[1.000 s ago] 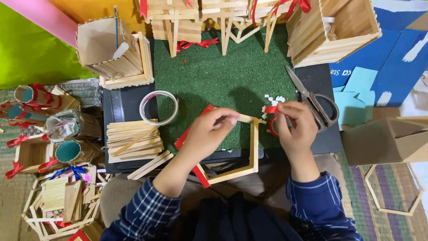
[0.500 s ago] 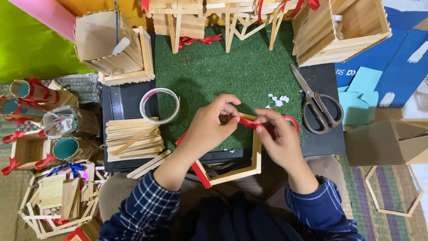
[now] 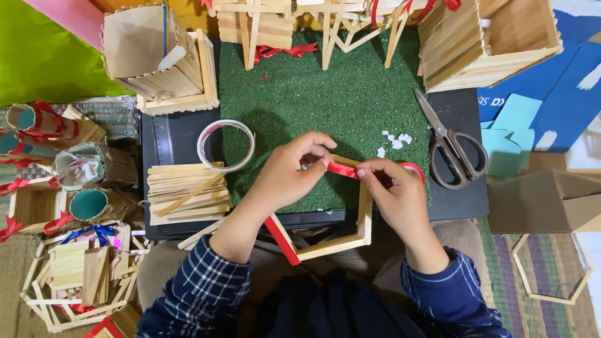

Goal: Applying red decorative tape to the edges of a pentagonal popsicle stick frame and cutting it to size with scissors.

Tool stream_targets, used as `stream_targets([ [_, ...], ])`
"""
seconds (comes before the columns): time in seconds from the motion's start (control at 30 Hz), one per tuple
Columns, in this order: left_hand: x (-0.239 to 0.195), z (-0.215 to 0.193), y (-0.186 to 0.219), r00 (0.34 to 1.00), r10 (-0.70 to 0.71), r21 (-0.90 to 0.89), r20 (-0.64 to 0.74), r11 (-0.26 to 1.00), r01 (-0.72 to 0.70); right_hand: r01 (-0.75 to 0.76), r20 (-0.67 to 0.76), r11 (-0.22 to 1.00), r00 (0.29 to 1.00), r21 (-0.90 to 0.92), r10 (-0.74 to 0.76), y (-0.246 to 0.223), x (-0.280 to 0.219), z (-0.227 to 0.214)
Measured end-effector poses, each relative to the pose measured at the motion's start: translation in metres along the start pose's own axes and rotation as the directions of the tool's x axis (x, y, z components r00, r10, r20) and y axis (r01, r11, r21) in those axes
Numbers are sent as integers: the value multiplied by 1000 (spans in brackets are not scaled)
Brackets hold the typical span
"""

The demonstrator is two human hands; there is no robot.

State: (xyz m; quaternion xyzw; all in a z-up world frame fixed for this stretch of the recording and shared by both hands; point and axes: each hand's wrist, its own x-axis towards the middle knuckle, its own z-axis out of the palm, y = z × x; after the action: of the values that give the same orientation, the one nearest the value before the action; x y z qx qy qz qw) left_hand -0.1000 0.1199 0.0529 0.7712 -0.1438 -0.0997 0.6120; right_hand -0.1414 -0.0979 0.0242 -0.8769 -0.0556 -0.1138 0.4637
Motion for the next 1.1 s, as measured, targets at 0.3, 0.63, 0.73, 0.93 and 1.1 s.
stream_targets([
  [0.3, -14, 67, 1, 952, -296, -918, -72, 393, 53, 36, -229, 957, 973, 287, 32, 5, -13, 24],
  [0.63, -6, 74, -21, 872, -350, -839, -343, 532, -117, 193, -153, 975, 973, 111, -175, -18, -10, 22],
  [0.73, 0, 63, -37, 882, -329, -801, -339, 592, -87, 267, -124, 963, 955, -23, -268, -7, -1, 15],
  [0.93, 3, 41, -48, 954, -169, -555, -248, 832, 3, 209, -86, 777, 944, -594, -319, 39, 16, -55],
  [1.1, 0, 30, -33, 966, -224, -442, -133, 885, 144, -295, -183, 614, 953, -732, 241, 127, 2, -100],
])
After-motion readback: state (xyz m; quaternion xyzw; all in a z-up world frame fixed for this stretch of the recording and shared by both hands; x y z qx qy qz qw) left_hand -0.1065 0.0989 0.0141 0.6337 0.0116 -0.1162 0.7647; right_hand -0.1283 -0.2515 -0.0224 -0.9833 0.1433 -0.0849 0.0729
